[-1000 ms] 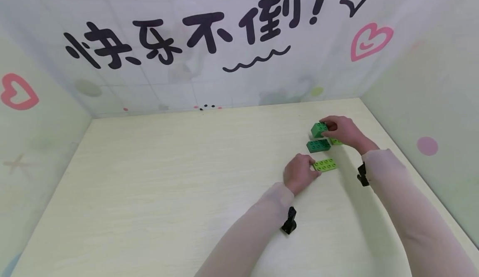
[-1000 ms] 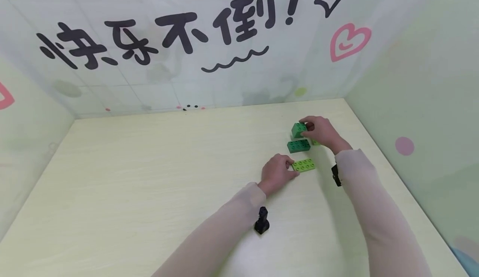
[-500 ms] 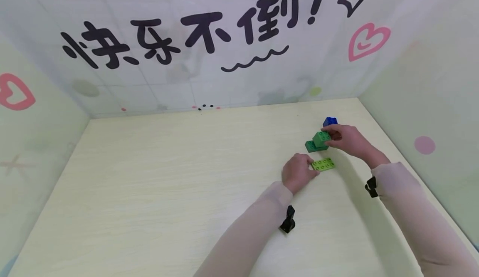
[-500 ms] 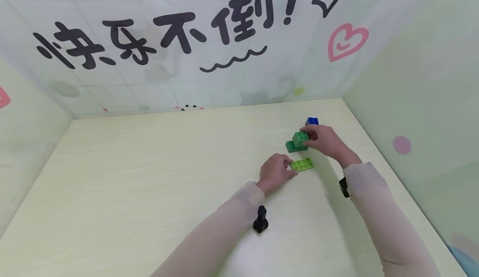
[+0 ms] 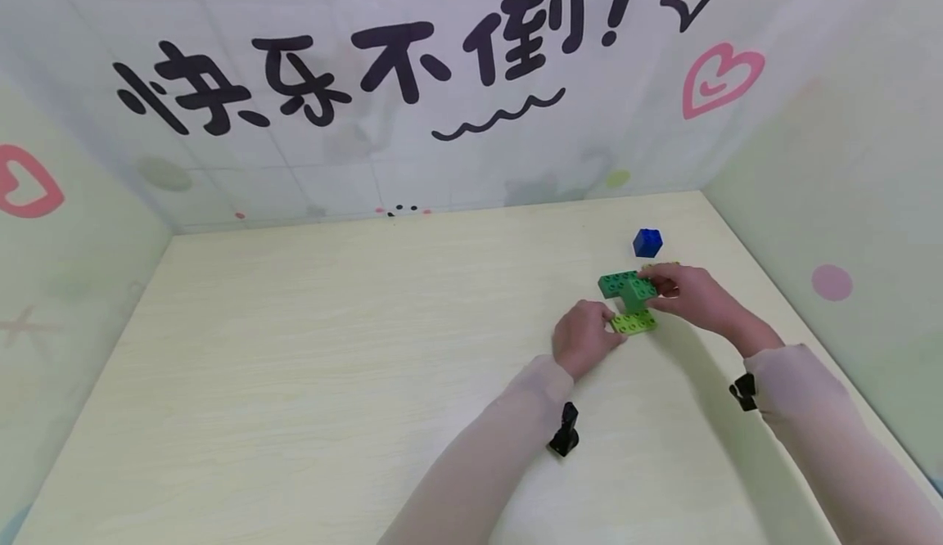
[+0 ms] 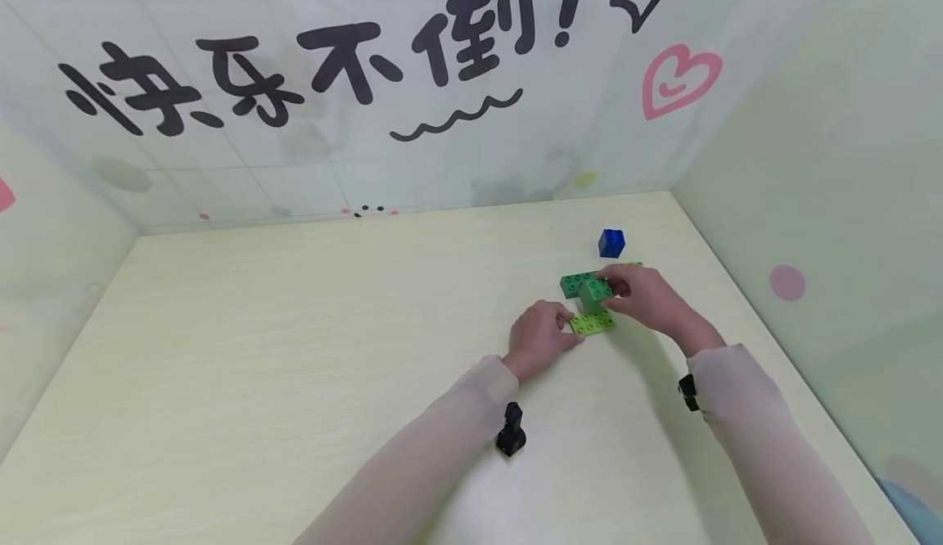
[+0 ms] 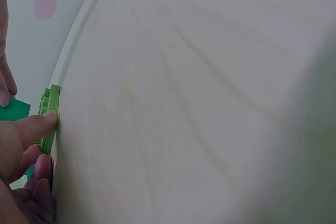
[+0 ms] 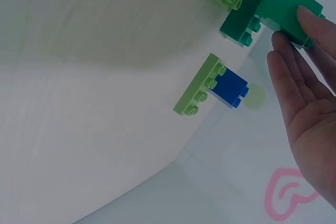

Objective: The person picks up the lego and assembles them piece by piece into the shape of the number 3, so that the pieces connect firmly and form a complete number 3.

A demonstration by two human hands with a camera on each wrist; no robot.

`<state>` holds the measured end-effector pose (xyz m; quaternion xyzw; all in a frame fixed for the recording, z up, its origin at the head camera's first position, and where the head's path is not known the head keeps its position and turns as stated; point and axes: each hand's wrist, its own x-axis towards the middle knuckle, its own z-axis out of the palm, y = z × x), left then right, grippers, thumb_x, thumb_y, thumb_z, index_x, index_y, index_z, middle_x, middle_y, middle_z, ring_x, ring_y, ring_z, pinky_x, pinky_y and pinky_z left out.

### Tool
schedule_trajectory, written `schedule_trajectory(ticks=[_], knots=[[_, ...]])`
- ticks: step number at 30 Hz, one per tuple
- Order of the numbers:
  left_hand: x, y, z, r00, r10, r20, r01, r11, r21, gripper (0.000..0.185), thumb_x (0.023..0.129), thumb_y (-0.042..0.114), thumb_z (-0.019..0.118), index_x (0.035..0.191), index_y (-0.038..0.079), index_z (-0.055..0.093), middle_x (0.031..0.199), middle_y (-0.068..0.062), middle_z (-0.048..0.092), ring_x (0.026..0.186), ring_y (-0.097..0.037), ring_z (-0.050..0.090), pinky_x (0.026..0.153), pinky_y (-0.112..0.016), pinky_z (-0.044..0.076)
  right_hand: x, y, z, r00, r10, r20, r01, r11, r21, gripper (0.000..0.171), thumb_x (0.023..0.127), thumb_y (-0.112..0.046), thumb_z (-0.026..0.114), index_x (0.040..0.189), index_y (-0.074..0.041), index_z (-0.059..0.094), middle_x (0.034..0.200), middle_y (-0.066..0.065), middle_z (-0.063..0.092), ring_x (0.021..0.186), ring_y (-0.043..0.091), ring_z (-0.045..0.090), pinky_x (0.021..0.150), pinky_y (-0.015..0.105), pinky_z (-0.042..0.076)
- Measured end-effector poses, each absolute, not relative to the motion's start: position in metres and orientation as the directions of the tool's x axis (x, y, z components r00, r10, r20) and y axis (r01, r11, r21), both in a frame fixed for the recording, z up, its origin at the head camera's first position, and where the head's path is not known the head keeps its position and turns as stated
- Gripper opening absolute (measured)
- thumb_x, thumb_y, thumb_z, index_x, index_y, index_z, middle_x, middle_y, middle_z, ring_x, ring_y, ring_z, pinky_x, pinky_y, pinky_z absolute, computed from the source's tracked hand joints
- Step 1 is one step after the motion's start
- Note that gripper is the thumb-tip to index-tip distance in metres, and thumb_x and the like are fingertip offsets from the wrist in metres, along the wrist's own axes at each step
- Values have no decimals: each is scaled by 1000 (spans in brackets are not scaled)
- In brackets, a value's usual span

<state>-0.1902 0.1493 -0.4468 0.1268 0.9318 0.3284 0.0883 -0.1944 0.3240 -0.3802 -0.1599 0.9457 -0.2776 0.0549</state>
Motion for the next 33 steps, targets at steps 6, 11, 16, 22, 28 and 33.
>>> schedule_trajectory(ticks=[6,11,16,22,28,33], knots=[[-191,149,-446,-953,291,-82,172,745,644,29,73,33,77,98,20,71,80,12,57,66,-2,47,55,-18,37,-186,325,-382,-935,-354,-19,-291,798,-528,39,78,2,69,114,9,56,93,15,61,85,29,60,75,43,49],[-191,148,-446,-952,296,-75,176,733,657,30,72,32,78,99,19,71,80,12,58,65,-2,47,54,-18,37,-182,327,-384,-934,-358,-15,-295,791,-536,39,77,3,69,113,9,56,93,15,62,85,29,60,75,43,49],[-190,147,-445,-951,301,-67,183,725,664,31,72,31,78,99,19,71,83,10,59,66,-2,47,55,-17,37,-178,330,-385,-935,-353,-13,-291,792,-537,41,76,5,69,114,11,55,94,17,62,85,30,60,74,41,50],[-190,147,-447,-952,302,-56,192,729,658,31,72,31,78,99,19,71,85,10,59,67,-1,48,56,-17,37,-175,333,-386,-933,-359,-8,-299,789,-536,41,75,5,70,113,10,56,94,18,63,85,31,62,73,40,50],[-191,148,-447,-952,299,-67,184,734,654,31,72,31,78,100,19,71,85,10,59,68,-2,48,56,-17,37,-174,335,-387,-935,-354,-13,-291,789,-541,40,76,5,69,113,10,56,95,19,63,85,32,62,73,41,50],[-191,148,-447,-952,300,-67,184,731,658,31,72,32,78,100,19,71,84,10,58,68,-1,48,57,-17,37,-174,335,-388,-934,-356,-16,-293,794,-533,40,76,5,69,113,10,55,95,20,63,85,32,62,73,41,50]])
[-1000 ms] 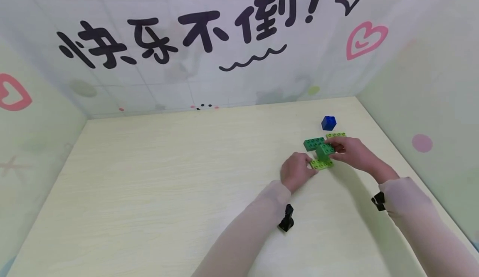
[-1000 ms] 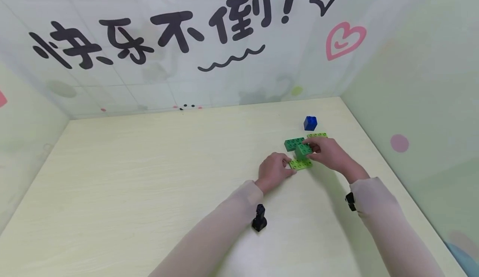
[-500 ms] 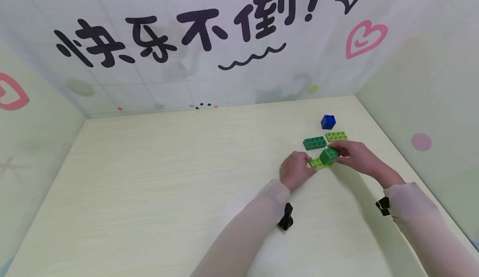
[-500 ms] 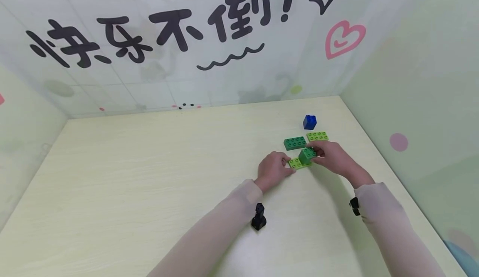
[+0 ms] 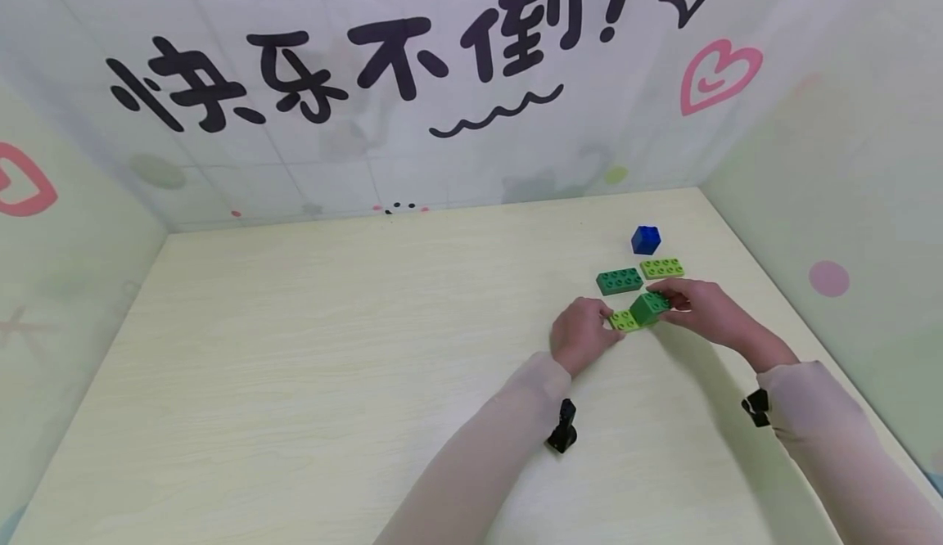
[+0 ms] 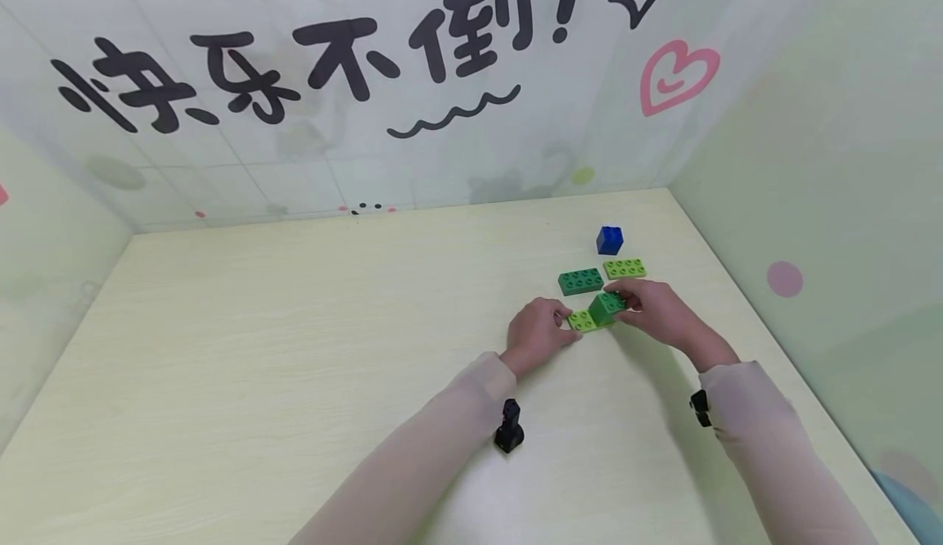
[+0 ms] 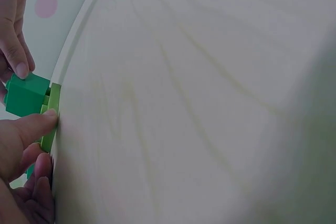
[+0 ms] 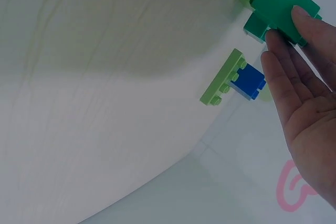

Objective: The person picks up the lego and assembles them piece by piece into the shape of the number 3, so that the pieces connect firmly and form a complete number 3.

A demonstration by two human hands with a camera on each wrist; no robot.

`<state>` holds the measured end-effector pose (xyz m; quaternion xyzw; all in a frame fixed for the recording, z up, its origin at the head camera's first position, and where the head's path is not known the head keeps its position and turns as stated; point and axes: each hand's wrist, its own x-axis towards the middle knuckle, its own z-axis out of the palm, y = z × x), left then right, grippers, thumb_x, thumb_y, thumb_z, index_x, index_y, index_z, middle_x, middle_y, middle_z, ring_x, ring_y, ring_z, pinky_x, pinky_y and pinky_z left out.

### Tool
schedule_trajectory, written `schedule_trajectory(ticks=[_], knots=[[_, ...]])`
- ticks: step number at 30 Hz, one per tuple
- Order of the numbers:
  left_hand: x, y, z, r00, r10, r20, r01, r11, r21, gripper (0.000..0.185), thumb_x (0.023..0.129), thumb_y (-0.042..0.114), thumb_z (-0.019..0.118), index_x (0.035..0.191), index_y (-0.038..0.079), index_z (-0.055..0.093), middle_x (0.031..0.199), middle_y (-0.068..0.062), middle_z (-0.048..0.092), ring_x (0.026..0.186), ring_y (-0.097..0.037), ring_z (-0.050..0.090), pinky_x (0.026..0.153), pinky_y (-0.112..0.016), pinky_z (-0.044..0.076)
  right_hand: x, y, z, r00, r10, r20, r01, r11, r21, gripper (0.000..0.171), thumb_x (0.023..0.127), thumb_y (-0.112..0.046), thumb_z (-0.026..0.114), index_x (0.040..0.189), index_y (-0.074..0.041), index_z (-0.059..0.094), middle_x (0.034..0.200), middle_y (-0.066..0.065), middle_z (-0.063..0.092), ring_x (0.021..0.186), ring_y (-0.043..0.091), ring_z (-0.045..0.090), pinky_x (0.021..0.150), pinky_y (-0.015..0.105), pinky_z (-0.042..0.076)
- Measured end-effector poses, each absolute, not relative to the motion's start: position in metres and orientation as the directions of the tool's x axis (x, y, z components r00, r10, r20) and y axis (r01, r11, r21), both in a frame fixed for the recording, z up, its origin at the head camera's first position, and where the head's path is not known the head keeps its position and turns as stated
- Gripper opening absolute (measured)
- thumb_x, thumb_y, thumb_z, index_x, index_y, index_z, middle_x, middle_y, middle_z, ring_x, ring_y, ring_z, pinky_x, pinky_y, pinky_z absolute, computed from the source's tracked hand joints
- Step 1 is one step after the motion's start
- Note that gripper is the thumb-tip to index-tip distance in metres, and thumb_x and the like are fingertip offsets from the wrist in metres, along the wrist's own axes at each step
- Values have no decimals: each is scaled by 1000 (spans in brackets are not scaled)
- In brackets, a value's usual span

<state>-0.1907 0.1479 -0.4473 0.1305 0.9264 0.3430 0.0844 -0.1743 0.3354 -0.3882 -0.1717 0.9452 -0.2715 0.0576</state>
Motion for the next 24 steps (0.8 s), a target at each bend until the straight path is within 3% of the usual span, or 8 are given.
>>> schedule_trajectory(ticks=[24], knots=[[-191,148,-446,-950,303,-69,185,730,659,31,72,31,78,101,20,71,85,11,61,69,-1,50,57,-17,38,-179,333,-387,-924,-376,-68,-300,824,-480,40,77,6,67,115,10,57,106,25,60,92,33,61,76,43,49]])
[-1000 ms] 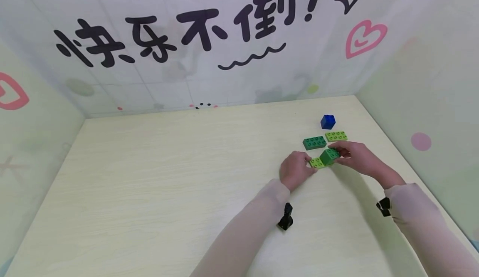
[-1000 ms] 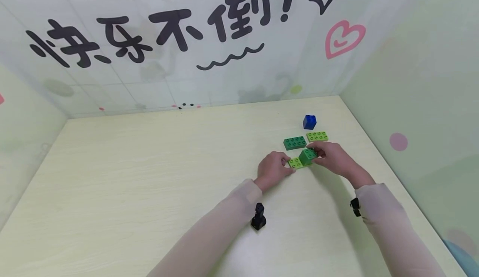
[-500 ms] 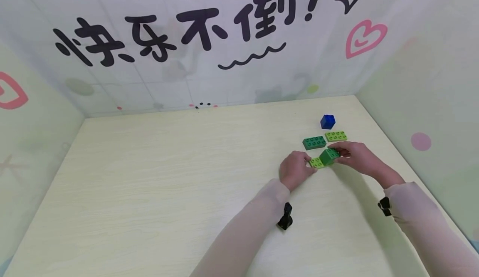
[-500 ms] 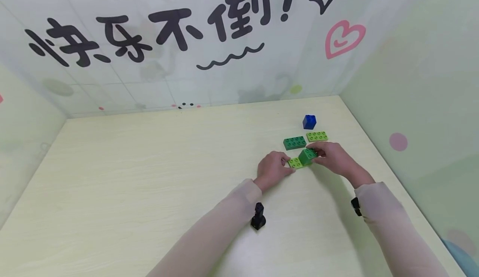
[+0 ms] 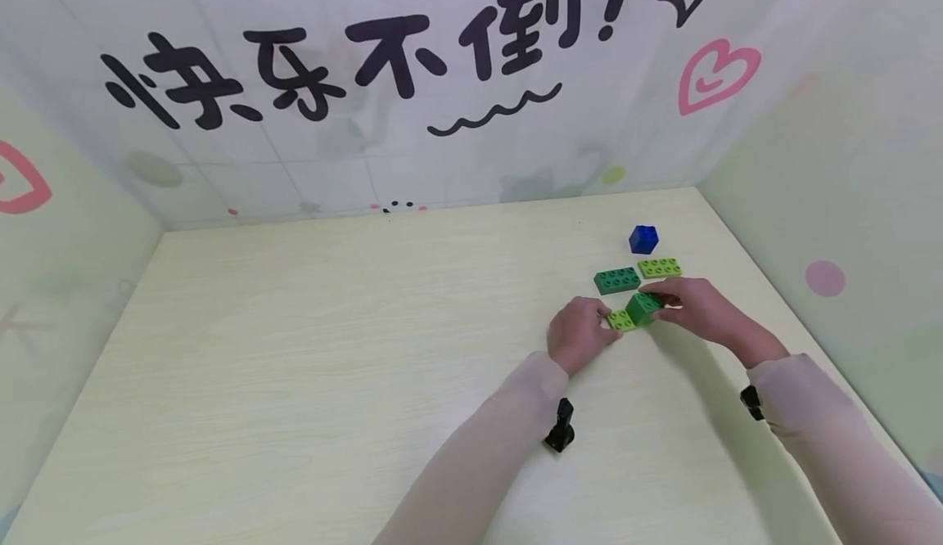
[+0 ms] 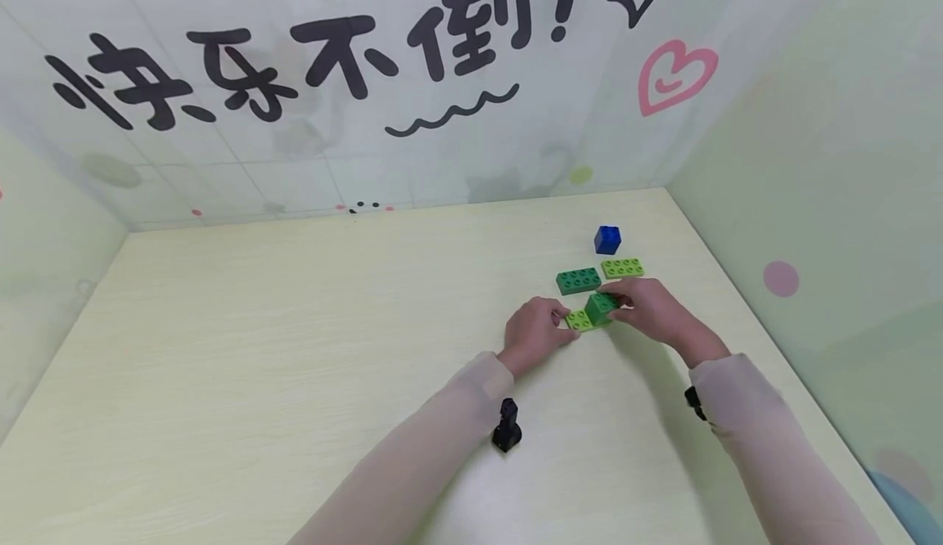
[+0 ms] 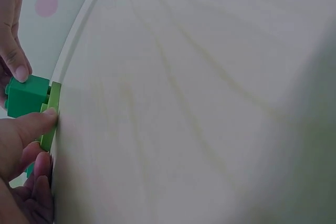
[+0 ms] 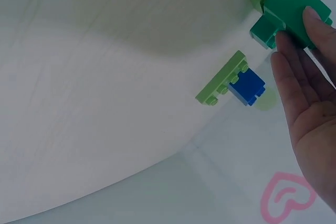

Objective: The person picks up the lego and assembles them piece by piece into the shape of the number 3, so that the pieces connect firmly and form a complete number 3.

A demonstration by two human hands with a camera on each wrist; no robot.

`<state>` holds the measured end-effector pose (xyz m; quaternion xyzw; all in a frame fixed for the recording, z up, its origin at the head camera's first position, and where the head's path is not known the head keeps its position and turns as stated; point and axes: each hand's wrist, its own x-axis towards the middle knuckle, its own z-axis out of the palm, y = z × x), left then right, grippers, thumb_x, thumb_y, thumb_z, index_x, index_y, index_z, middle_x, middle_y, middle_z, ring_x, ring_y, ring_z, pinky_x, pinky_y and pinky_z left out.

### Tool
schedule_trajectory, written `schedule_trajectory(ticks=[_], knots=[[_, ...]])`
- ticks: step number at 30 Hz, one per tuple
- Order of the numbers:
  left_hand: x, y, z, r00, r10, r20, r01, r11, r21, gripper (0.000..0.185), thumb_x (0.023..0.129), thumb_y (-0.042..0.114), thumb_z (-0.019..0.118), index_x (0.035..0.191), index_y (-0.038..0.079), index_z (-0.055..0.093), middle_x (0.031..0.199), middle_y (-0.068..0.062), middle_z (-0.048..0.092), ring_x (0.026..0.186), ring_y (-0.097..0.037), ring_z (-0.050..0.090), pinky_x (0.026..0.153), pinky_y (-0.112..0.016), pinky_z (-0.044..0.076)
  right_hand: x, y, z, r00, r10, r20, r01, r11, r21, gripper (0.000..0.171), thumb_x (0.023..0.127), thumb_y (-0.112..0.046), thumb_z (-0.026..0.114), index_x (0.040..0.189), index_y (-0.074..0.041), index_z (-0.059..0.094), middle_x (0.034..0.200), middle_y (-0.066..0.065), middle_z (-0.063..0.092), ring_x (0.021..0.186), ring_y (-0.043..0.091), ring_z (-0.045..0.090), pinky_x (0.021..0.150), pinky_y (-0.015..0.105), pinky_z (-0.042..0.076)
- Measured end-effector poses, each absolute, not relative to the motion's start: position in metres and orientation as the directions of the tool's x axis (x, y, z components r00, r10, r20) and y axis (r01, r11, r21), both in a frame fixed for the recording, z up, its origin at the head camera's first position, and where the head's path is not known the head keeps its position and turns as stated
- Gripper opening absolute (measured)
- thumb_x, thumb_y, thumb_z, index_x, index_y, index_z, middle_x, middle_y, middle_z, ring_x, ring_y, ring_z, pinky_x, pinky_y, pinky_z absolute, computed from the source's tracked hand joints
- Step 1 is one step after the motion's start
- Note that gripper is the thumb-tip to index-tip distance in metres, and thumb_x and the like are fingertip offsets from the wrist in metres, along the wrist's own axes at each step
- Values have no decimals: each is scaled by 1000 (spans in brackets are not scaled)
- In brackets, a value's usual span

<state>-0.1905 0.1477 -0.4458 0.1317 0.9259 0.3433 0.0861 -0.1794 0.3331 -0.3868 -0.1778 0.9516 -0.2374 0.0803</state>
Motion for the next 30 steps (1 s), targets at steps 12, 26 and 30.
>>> schedule_trajectory(ticks=[12,26,30], knots=[[-189,151,-446,-952,302,-53,190,714,674,30,73,32,78,99,19,71,84,10,60,69,-2,50,58,-17,38,-180,341,-392,-944,-323,-63,-235,798,-555,42,76,4,69,116,9,58,109,27,59,93,33,61,74,38,50],[-193,149,-450,-950,308,-53,188,698,692,30,71,31,79,99,19,71,84,11,63,70,-1,53,58,-18,40,-182,341,-398,-949,-314,-38,-237,786,-571,41,75,4,70,115,7,59,108,24,61,91,30,61,74,36,51],[-194,150,-451,-951,303,-54,181,693,698,30,71,30,79,98,20,72,83,12,63,69,-1,52,57,-19,40,-180,342,-397,-953,-296,-61,-206,784,-586,41,77,2,69,117,6,59,107,23,61,91,29,60,74,35,50]])
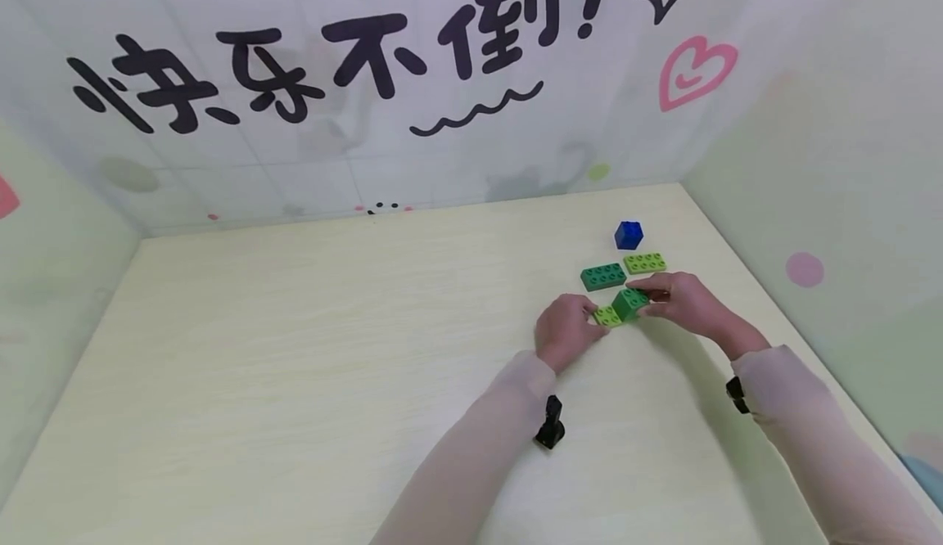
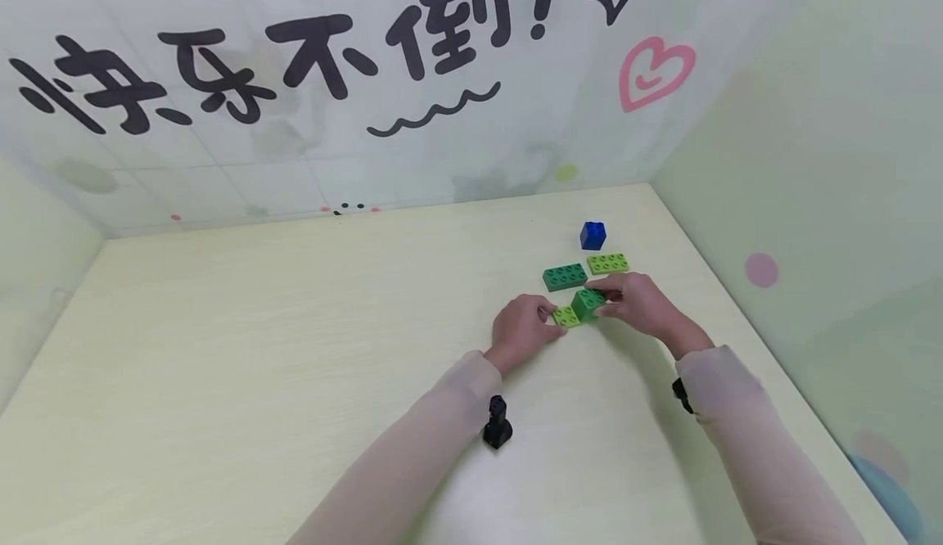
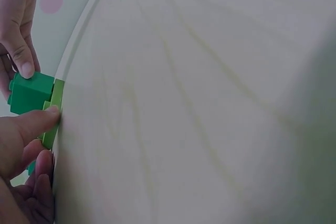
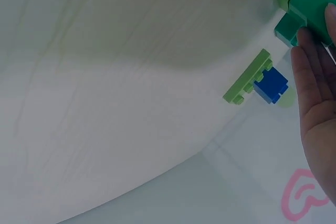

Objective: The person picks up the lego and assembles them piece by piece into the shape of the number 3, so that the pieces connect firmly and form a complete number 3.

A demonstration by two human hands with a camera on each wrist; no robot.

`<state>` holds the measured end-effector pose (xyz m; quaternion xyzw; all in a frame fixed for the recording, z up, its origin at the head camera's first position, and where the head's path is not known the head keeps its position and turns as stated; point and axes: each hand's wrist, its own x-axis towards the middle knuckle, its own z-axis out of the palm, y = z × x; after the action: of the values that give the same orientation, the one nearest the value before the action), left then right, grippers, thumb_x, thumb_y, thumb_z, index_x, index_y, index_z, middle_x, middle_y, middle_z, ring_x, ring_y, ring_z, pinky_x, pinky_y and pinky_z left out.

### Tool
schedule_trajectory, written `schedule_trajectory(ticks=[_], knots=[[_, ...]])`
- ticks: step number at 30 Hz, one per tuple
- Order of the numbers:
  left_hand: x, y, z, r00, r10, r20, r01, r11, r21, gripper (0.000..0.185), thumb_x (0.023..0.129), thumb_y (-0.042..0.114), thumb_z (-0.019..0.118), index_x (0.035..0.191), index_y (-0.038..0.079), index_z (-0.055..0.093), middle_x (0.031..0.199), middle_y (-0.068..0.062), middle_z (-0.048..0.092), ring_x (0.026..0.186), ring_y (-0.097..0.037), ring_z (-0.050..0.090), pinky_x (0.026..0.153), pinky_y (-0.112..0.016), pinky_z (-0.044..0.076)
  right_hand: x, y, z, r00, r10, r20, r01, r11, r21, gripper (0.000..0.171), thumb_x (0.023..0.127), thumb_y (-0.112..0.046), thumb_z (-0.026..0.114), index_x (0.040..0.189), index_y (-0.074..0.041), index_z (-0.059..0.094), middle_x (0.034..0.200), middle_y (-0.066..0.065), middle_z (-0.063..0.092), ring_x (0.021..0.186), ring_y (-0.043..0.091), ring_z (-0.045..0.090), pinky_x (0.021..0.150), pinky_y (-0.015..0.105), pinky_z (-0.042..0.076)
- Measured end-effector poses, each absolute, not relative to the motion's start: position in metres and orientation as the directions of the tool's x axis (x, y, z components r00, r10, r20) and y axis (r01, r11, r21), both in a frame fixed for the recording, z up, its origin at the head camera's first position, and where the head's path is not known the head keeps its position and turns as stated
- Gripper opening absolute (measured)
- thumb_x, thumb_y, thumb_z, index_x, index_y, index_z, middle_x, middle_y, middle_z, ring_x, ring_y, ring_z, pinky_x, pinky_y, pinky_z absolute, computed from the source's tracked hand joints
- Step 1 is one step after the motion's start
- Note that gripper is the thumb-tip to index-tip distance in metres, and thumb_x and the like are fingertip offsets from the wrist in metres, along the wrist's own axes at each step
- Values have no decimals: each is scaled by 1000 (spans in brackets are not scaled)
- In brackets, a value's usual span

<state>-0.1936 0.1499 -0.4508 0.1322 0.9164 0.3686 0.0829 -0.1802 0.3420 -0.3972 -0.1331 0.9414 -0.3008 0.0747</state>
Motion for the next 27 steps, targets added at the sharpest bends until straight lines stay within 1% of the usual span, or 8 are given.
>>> schedule_trajectory(ticks=[4,8,11,16,19,23,27], knots=[[-193,150,-448,-950,305,-63,175,690,702,29,71,30,79,98,20,72,81,12,62,69,-1,51,57,-18,39,-179,343,-395,-956,-282,-86,-178,787,-591,43,79,-2,70,119,5,58,108,23,61,93,30,60,75,36,50],[-191,151,-447,-951,302,-65,175,702,690,29,71,31,79,98,21,72,81,13,61,68,-1,50,57,-18,39,-178,346,-396,-956,-278,-96,-162,771,-616,44,78,-4,70,120,4,57,105,22,62,93,31,61,73,31,51],[-192,148,-447,-954,292,-68,169,712,682,30,71,32,79,98,21,72,80,13,60,68,0,50,57,-18,38,-180,345,-395,-952,-291,-97,-165,752,-639,45,78,-5,71,120,5,57,104,22,62,91,30,61,72,28,51],[-191,147,-448,-954,294,-63,172,705,687,31,71,32,79,99,21,71,80,13,60,67,-1,49,57,-18,38,-182,346,-390,-943,-319,-97,-185,741,-646,44,79,-9,71,118,6,57,101,20,63,89,29,61,70,26,50],[-191,147,-448,-953,296,-57,177,702,690,31,71,31,79,99,21,71,80,13,60,67,0,49,57,-18,38,-183,349,-386,-943,-316,-104,-177,742,-647,42,81,-8,70,118,7,57,101,18,63,89,26,61,69,24,50],[-190,146,-448,-955,291,-57,173,704,689,31,71,32,79,99,21,71,81,13,60,68,0,49,57,-18,38,-188,353,-382,-946,-304,-111,-161,739,-654,38,84,-7,66,117,8,57,103,20,63,90,23,60,69,22,49],[-189,145,-446,-955,292,-61,171,704,689,31,71,32,79,99,21,71,80,13,59,68,0,48,57,-17,37,-195,353,-377,-947,-302,-112,-160,742,-652,37,86,-11,64,116,9,57,105,23,62,90,23,60,70,21,49]])
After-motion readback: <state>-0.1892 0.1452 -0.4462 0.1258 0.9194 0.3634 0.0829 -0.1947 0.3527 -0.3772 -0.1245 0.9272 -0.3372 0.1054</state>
